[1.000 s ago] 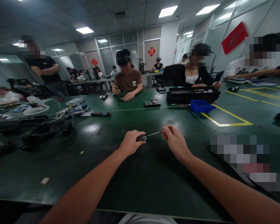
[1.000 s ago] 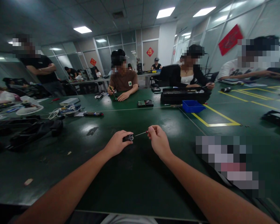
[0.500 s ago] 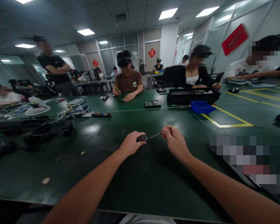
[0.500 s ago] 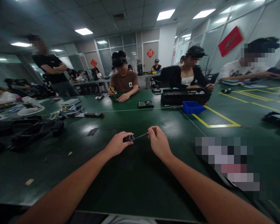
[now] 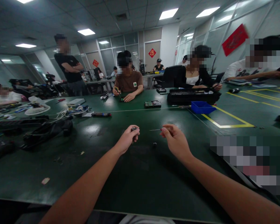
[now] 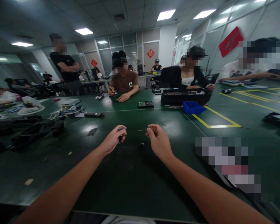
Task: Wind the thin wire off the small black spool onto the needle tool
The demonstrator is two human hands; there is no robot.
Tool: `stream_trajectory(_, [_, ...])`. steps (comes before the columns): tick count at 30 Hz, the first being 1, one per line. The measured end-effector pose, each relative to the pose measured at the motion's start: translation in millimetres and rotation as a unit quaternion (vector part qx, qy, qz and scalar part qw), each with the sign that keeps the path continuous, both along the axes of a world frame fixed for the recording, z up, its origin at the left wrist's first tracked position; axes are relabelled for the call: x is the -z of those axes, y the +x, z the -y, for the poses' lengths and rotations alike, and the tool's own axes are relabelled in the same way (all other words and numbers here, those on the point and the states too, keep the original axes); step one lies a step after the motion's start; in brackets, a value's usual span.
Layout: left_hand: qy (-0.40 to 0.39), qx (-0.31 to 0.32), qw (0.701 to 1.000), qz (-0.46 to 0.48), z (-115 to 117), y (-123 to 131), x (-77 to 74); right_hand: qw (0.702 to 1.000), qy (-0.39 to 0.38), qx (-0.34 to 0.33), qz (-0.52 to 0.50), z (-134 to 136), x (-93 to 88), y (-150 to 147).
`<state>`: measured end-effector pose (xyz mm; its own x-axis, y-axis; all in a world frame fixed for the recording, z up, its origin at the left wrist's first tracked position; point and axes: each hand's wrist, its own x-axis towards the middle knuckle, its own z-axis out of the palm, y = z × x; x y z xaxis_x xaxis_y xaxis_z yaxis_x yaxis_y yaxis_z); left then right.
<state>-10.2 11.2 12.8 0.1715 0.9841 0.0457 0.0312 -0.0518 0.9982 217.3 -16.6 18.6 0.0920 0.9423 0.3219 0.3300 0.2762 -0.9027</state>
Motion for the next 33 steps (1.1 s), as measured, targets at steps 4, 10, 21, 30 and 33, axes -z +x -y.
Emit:
stream_trajectory(4, [0.022, 0.031, 0.994, -0.098, 10, 6, -7.9, 1.0, 0.014, 0.008, -0.004, -3, 3.0, 2])
stream_trajectory(10, [0.193, 0.099, 0.908, -0.359, 14, 35, -19.4, 0.997, 0.051, 0.053, 0.039, -3, -4.4, 5])
stream_trajectory(21, [0.261, 0.149, 0.758, -0.579, -33, 103, 3.0, 0.997, 0.059, 0.046, -0.001, -1, -7.8, 6])
stream_trajectory(30, [0.143, 0.108, 0.933, -0.312, -51, 42, -6.3, 0.997, 0.048, 0.048, 0.033, 3, -11.2, 6])
stream_trajectory(33, [0.038, 0.035, 0.981, -0.188, -52, 2, -11.2, 0.997, 0.046, 0.044, 0.039, 3, -10.7, 6])
